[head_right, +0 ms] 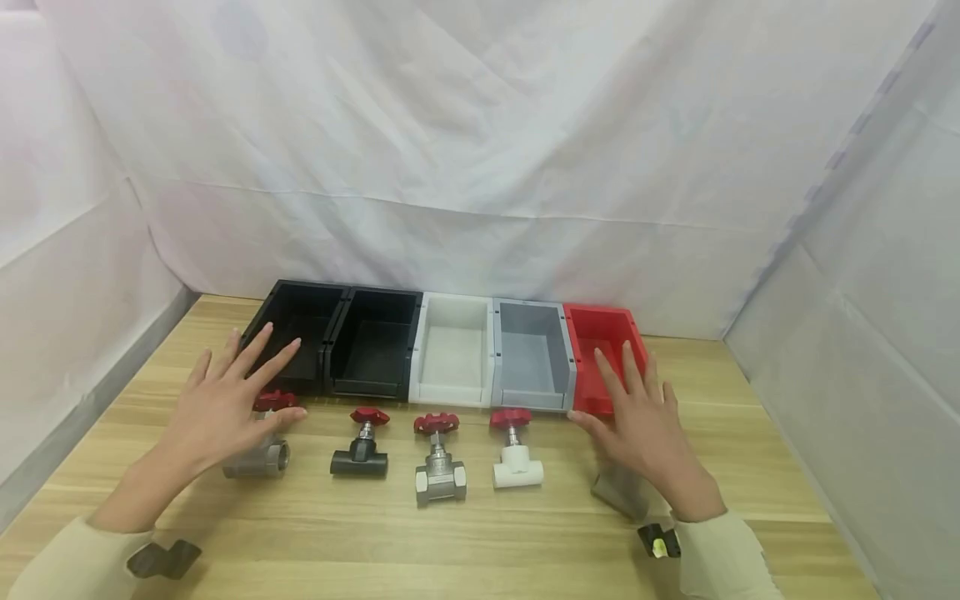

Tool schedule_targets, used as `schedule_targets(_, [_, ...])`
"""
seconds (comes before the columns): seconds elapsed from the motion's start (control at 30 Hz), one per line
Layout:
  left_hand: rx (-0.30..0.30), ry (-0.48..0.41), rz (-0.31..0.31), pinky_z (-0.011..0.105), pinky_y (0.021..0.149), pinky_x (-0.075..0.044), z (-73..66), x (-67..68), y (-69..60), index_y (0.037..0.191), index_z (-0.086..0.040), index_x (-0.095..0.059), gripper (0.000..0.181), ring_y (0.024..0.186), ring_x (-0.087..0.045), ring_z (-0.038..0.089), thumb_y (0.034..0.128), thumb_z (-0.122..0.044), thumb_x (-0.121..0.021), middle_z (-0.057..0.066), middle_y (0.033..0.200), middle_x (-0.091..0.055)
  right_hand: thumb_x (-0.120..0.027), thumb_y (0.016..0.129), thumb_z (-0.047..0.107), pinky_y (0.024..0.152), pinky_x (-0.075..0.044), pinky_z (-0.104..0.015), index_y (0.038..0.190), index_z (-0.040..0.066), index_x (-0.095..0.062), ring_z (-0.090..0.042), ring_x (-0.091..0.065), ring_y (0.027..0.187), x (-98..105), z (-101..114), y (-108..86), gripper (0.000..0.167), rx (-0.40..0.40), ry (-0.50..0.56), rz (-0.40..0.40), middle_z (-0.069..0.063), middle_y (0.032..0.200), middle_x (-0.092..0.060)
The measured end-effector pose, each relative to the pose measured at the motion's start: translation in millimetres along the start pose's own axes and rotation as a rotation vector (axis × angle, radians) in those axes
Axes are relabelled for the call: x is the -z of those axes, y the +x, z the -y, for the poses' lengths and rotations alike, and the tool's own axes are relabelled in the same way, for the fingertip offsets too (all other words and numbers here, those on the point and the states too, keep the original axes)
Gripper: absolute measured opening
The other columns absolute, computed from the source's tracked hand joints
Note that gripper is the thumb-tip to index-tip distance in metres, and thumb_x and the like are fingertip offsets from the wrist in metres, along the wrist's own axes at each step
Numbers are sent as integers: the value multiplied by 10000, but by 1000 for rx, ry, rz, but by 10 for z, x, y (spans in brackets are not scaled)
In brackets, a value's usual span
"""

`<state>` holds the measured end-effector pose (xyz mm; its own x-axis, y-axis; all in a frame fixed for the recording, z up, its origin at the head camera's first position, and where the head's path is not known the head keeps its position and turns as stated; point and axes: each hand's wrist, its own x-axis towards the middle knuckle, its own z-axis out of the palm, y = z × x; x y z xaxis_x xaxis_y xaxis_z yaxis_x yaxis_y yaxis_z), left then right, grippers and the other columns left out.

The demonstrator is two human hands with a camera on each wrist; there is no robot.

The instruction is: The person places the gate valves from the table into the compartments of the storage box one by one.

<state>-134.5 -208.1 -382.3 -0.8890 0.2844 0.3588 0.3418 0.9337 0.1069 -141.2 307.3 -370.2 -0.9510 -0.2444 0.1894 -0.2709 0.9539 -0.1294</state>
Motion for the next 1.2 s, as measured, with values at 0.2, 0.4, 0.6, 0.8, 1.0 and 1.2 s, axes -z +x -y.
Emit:
schedule_targets(0.2, [7,-5,20,669,1043,-118,8,9,-18,1516,-285,-290,893,1379,-167,472,788,-723,-563,156,1551,-226,-613,852,570,947,-153,-754,1549,177,-146,-503,-5,1385,-28,-8,22,926,8,-8,-10,-249,1554,-82])
schedule_targets(0.4, [7,-24,26,664,1018,-201,16,8,-52,1519,-283,-282,891,1359,-237,466,792,-707,-577,143,1556,-219,-629,848,559,965,-164,-730,1547,172,-157,-497,-9,1388,-95,-3,51,928,44,-9,-29,-236,1555,-104])
schedule_targets(0.6, [-6,-76,12,653,973,-293,8,1,-84,1511,-277,-309,857,1336,-294,459,804,-655,-615,143,1547,-247,-623,856,551,994,-127,-721,1546,173,-162,-493,-11,1391,-117,12,82,912,51,18,-36,-239,1555,-108])
schedule_targets(0.8, [-13,-76,-4,543,720,-488,7,-63,-156,1483,-241,-378,829,1297,-365,455,801,-636,-634,166,1522,-293,-614,852,578,979,-151,-734,1547,185,-163,-466,-57,1400,-144,55,145,917,20,53,12,-222,1562,-97])
schedule_targets(1.0, [1,-107,26,279,430,-336,-6,-126,-227,1477,-246,-388,802,1273,-398,455,811,-615,-639,169,1507,-322,-647,836,558,980,-173,-725,1545,183,-178,-458,-81,1401,-196,96,203,929,17,88,27,-213,1562,-112])
schedule_targets(1.2, [19,-136,69,491,638,-495,-11,-154,-299,1475,-244,-395,775,1242,-424,474,828,-597,-636,184,1497,-330,-648,837,554,993,-180,-708,1545,182,-182,-447,-74,1406,-255,125,250,925,27,117,27,-209,1564,-110])
